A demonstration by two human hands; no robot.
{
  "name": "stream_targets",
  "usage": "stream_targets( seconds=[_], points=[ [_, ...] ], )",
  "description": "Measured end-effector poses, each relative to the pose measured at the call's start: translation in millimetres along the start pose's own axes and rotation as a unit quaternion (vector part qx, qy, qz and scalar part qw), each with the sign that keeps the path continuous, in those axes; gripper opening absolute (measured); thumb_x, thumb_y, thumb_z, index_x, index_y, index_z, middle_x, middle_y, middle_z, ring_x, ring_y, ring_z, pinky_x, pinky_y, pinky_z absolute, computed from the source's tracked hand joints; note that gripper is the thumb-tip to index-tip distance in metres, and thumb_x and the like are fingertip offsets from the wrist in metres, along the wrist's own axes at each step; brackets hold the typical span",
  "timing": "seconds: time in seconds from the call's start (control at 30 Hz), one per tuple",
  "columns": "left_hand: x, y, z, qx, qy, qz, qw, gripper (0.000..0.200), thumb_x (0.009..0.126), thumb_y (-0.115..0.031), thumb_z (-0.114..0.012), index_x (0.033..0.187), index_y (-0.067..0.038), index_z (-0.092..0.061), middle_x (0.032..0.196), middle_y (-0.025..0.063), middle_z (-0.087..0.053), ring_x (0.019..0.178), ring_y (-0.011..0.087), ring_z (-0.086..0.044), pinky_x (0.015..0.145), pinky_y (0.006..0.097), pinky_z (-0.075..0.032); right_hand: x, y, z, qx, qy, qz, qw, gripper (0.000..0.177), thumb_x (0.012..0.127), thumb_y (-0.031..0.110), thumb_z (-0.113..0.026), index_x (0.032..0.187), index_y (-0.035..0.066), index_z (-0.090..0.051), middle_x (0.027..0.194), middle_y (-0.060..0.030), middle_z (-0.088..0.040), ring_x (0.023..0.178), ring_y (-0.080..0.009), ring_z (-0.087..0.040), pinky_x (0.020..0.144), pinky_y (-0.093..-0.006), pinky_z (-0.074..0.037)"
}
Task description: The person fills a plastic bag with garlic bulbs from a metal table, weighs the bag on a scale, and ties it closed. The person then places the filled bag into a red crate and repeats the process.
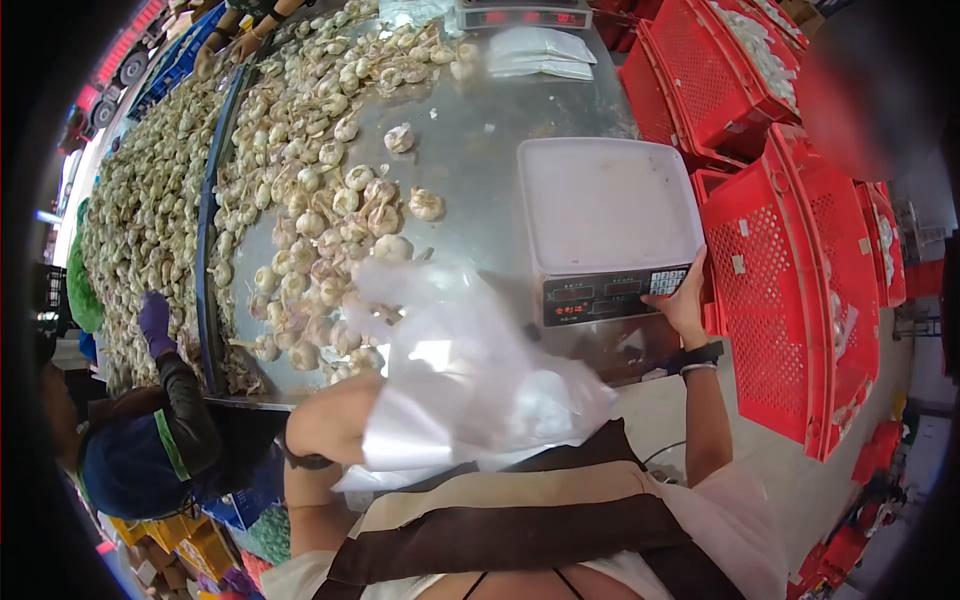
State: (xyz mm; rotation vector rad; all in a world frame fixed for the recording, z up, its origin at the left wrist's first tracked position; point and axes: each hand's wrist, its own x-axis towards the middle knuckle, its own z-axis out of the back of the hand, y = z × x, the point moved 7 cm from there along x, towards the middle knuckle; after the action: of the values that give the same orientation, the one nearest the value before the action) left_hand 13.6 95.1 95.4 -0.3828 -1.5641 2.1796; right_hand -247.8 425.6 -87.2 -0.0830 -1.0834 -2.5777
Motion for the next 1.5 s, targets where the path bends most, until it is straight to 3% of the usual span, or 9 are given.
stream_targets(
  seconds=[0.4,0.6,0.73,0.83,0.93,1.07,1.13,1.2,1.5],
  points=[
    [159,-7,-40,-0.142,0.009,-0.073,0.987,0.037,0.076,-0.019,-0.064,0.106,-0.001,-0.053,0.101,0.0136,-0.057,0.092,0.0255,-0.055,0.081,0.0316,-0.042,56,16,-29,-0.032,0.039,-0.021,0.999,0.129,0.038,0.008,-0.083,0.136,0.007,0.001,0.124,-0.0297,-0.023,0.114,-0.043,-0.029,0.098,-0.0451,-0.028],
    [184,85,-61,-0.452,-0.119,0.197,0.862,0.043,0.081,-0.018,-0.06,0.117,-0.001,-0.044,0.103,0.0069,-0.056,0.092,0.0122,-0.054,0.078,0.0267,-0.048,106,-9,-32,0.028,0.096,0.063,0.993,0.082,0.067,0.008,-0.07,0.134,0.008,-0.023,0.129,-0.0209,-0.029,0.119,-0.0297,-0.033,0.098,-0.0398,-0.029],
    [168,165,-84,-0.455,-0.2,0.267,0.825,0.048,0.083,-0.025,-0.058,0.117,0.004,-0.041,0.102,0.0078,-0.055,0.09,0.0131,-0.054,0.077,0.0269,-0.047,61,42,16,0.623,0.385,-0.211,0.647,0.043,0.087,0.014,-0.049,0.125,-0.001,-0.038,0.125,-0.0113,-0.044,0.112,-0.0182,-0.043,0.095,-0.0297,-0.033],
    [124,269,-95,-0.157,-0.319,0.413,0.839,0.042,0.083,-0.03,-0.057,0.107,0.002,-0.048,0.093,0.0122,-0.057,0.08,0.0132,-0.055,0.068,0.0289,-0.046,28,7,-2,0.155,0.42,0.048,0.893,0.063,0.077,0.026,-0.063,0.127,-0.001,-0.035,0.13,-0.016,-0.037,0.119,-0.0219,-0.037,0.098,-0.0325,-0.031],
    [110,252,-84,-0.074,-0.218,0.399,0.887,0.037,0.081,-0.031,-0.057,0.097,0.003,-0.053,0.081,0.0113,-0.059,0.073,0.0132,-0.055,0.064,0.0331,-0.046,13,24,2,0.051,0.281,0.063,0.956,0.069,0.069,0.03,-0.069,0.125,0.002,-0.039,0.126,-0.019,-0.04,0.12,-0.0289,-0.035,0.1,-0.0362,-0.026],
    [102,193,-80,0.172,-0.044,0.439,0.881,0.039,0.083,-0.032,-0.052,0.082,0.006,-0.058,0.067,0.02,-0.059,0.074,0.0268,-0.06,0.065,0.0384,-0.046,-12,73,-8,0.0,0.243,0.142,0.959,0.067,0.067,0.021,-0.07,0.125,0.008,-0.041,0.127,-0.0164,-0.038,0.119,-0.0301,-0.035,0.1,-0.0366,-0.025],
    [112,185,-87,0.175,-0.164,0.186,0.953,0.042,0.084,-0.036,-0.048,0.09,0.005,-0.058,0.073,0.023,-0.059,0.079,0.0338,-0.058,0.071,0.0397,-0.046,-14,109,-20,-0.062,0.236,0.264,0.933,0.066,0.067,0.019,-0.068,0.126,0.011,-0.04,0.129,-0.0152,-0.035,0.121,-0.0312,-0.031,0.101,-0.0411,-0.023],
    [118,214,-135,0.264,0.164,0.379,0.872,0.04,0.083,-0.033,-0.05,0.104,0.001,-0.052,0.087,0.0214,-0.059,0.085,0.0353,-0.056,0.079,0.0396,-0.043,0,132,-38,-0.041,0.254,0.3,0.919,0.063,0.067,0.019,-0.068,0.125,0.011,-0.042,0.13,-0.0143,-0.035,0.123,-0.0319,-0.029,0.101,-0.0442,-0.023],
    [134,164,-6,0.018,-0.071,0.227,0.971,0.029,0.084,-0.028,-0.057,0.074,-0.001,-0.059,0.053,-0.0016,-0.047,0.051,0.0053,-0.039,0.045,0.0252,-0.033,0,109,-68,0.06,0.453,0.192,0.868,0.03,0.075,0.025,-0.063,0.09,0.0,-0.06,0.075,-0.0157,-0.06,0.074,-0.0308,-0.056,0.076,-0.0371,-0.041]
  ],
)
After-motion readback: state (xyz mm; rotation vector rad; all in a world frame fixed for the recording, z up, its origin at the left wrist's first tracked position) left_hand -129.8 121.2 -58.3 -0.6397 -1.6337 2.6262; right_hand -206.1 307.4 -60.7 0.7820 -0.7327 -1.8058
